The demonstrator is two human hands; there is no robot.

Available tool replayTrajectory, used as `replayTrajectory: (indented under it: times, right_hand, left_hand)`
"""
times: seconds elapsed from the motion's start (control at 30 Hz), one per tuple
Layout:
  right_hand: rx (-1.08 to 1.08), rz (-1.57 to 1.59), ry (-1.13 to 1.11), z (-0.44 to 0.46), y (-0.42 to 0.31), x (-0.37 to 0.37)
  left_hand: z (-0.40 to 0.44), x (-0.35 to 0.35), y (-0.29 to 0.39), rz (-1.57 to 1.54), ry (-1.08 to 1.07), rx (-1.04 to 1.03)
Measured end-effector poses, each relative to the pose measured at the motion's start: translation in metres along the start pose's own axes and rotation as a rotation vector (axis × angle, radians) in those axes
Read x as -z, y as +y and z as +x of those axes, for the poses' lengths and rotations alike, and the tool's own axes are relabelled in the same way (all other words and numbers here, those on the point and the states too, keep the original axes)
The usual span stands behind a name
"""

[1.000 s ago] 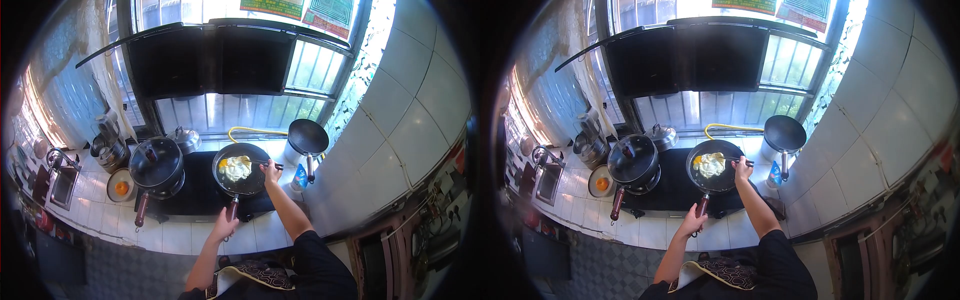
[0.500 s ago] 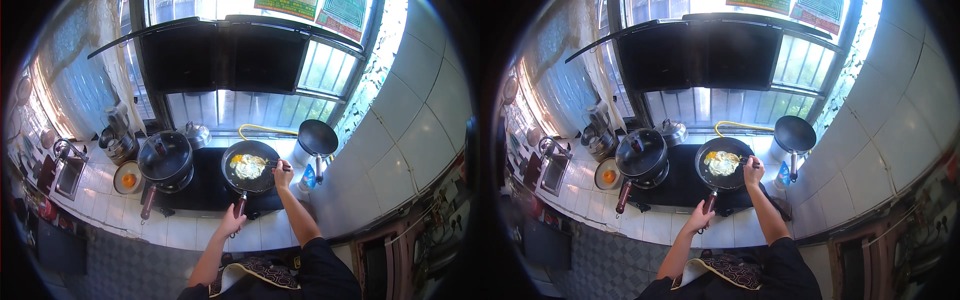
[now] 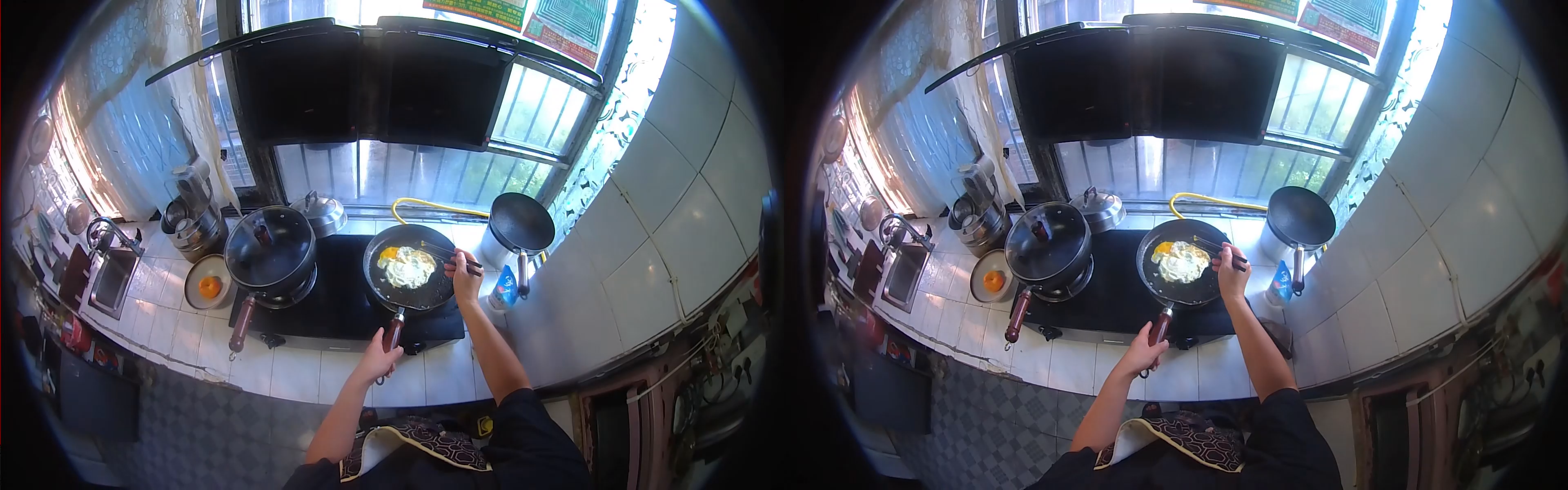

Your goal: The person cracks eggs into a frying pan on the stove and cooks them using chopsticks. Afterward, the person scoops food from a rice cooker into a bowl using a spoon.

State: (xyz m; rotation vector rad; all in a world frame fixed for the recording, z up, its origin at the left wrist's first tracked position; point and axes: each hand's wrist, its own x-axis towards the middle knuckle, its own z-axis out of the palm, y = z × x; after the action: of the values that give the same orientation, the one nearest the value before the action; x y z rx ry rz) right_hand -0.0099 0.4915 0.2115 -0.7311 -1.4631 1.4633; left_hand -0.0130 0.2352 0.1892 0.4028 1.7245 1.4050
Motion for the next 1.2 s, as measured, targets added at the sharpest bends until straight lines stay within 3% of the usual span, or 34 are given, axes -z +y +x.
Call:
replayTrajectory:
  times: [0.07, 0.3, 0.53, 0.6, 0.7, 0.93, 1.2]
  right_hand:
    - [0.025, 0.013, -0.094, -0.003, -0.001, -0.004]
    - [-0.059, 0.148, -0.114, -0.008, 0.004, 0.0]
    - [-0.297, 0.415, -0.001, -0.005, 0.013, 0.006]
    - [-0.496, 0.544, 0.114, -0.001, 0.015, 0.008]
    - [-0.545, 0.638, 0.194, 0.001, 0.026, 0.011]
    - [-0.543, 0.566, 0.239, 0.008, 0.033, 0.001]
    - [-0.289, 0.36, 0.128, 0.014, 0.033, -0.02]
  left_hand:
    - [-0.002, 0.0, 0.003, 0.014, 0.002, 0.007]
    - [0.0, 0.001, 0.002, 0.022, -0.003, 0.016]
    - [0.005, 0.002, -0.005, 0.04, -0.005, 0.019]
    - [0.006, 0.001, -0.006, 0.052, 0.027, 0.007]
    - [0.007, 0.001, -0.005, 0.073, 0.025, 0.018]
    - [0.004, 0.001, 0.0, 0.061, 0.015, 0.032]
    - [0.006, -0.001, -0.007, 0.062, 0.056, 0.012]
